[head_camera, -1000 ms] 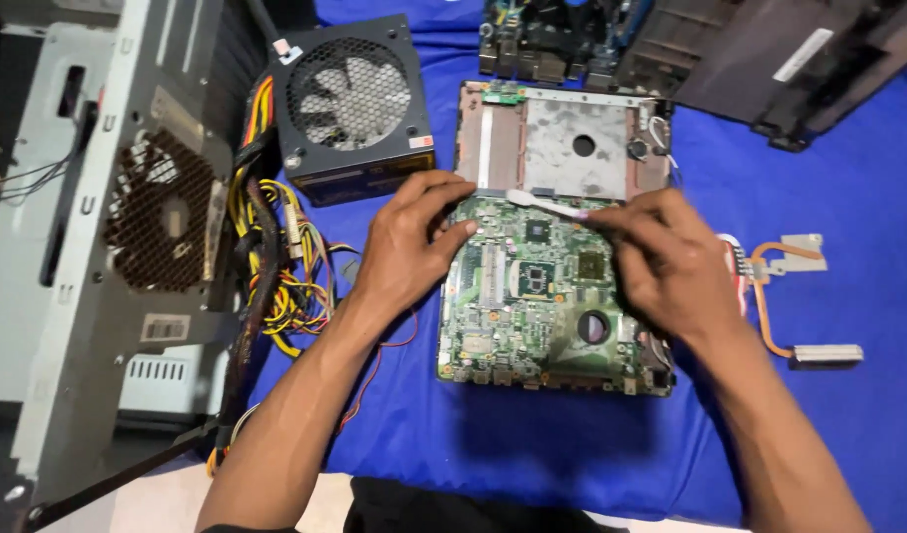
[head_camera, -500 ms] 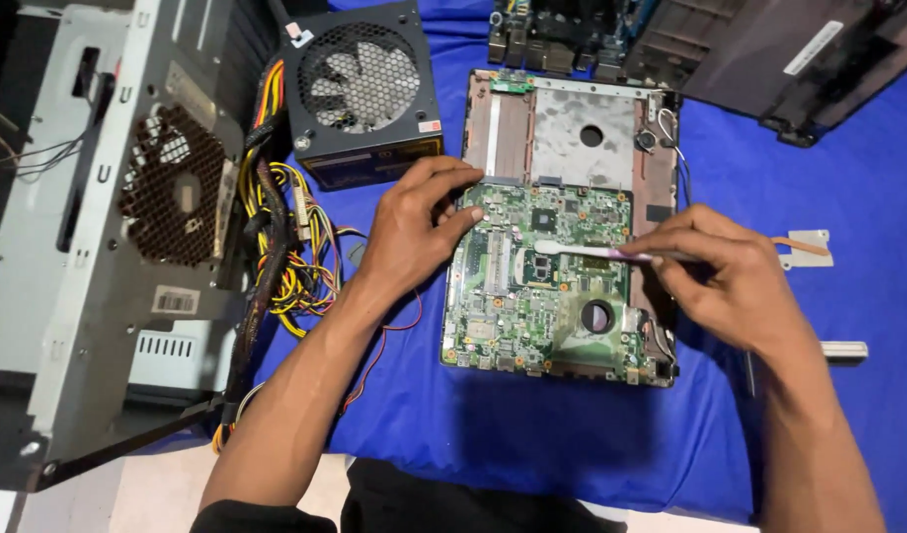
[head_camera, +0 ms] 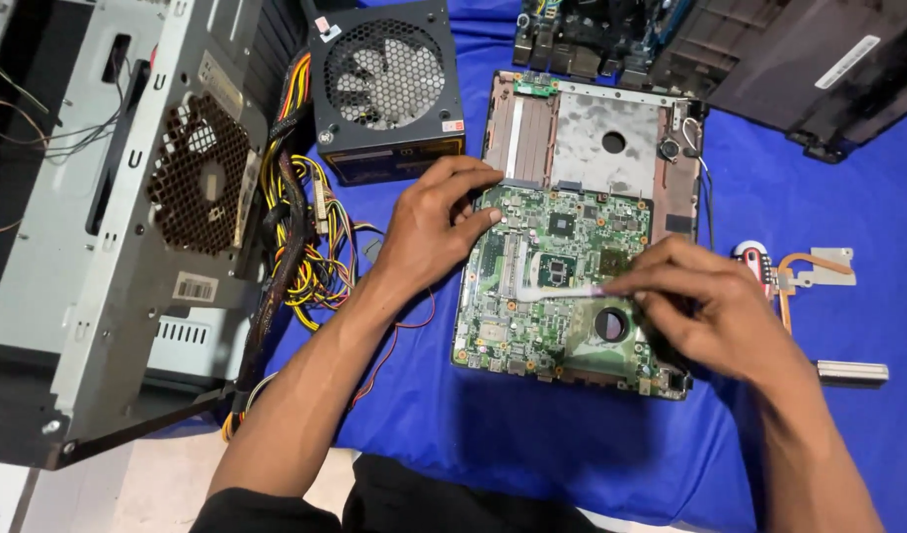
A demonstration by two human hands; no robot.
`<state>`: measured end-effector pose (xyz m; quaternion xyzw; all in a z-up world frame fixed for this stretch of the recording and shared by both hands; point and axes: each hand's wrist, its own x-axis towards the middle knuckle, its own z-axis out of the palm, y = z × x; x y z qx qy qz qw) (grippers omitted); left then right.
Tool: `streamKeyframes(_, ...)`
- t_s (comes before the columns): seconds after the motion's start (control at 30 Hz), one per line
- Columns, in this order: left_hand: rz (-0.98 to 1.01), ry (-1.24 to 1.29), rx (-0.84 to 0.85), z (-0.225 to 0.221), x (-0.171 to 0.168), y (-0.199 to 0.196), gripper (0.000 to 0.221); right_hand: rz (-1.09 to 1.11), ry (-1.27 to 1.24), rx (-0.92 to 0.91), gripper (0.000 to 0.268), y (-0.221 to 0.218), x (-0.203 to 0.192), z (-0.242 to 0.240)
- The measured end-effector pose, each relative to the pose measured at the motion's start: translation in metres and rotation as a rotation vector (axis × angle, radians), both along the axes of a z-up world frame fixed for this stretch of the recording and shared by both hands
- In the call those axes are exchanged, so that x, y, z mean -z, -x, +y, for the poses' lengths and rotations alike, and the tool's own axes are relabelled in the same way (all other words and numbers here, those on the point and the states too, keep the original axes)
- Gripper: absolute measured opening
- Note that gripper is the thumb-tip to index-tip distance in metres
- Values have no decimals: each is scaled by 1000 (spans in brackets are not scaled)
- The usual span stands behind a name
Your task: The person is unscrewing components from a laptop motherboard and then cleaning it with a brush.
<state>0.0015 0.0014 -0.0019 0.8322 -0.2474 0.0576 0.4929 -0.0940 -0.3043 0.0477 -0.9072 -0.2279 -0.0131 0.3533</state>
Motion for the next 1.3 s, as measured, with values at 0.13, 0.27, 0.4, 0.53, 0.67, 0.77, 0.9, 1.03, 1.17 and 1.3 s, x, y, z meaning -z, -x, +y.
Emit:
streamKeyframes(0.13,25,0,-4,1,0,1,34,-18,-28,-6,34,3,-3,8)
streamKeyframes(0.27,14,14,3,1,0,1,33,30,-54,-30,25,6,-7,15)
streamKeyframes(0.4,31,6,-7,1,0,1,33,-132,91,49,35,5,-9,29)
streamKeyframes(0.53,25,9,1,1,1,0,33,-19,14,-11,32,6,-6,30)
streamKeyframes(0.67,8,20,4,1,1,1,33,47,-38,-32,30,7,-22,32)
streamKeyframes(0.77,9,24,11,1,1,1,34,-32,70,70,32,8,-11,37)
streamKeyframes(0.9,18,16,0,1,3,0,33,75,-36,-32,29,7,-14,30)
streamKeyframes(1.03,8,18,12,1,3,1,33,8,-3,-11,31,8,-16,31)
streamKeyframes(1.17,14,23,10,1,3,1,33,-47,62,-4,32,9,-9,38)
streamKeyframes(1.3,-7,19,20,2,2,0,33,46,-1,-91,32,13,-23,38)
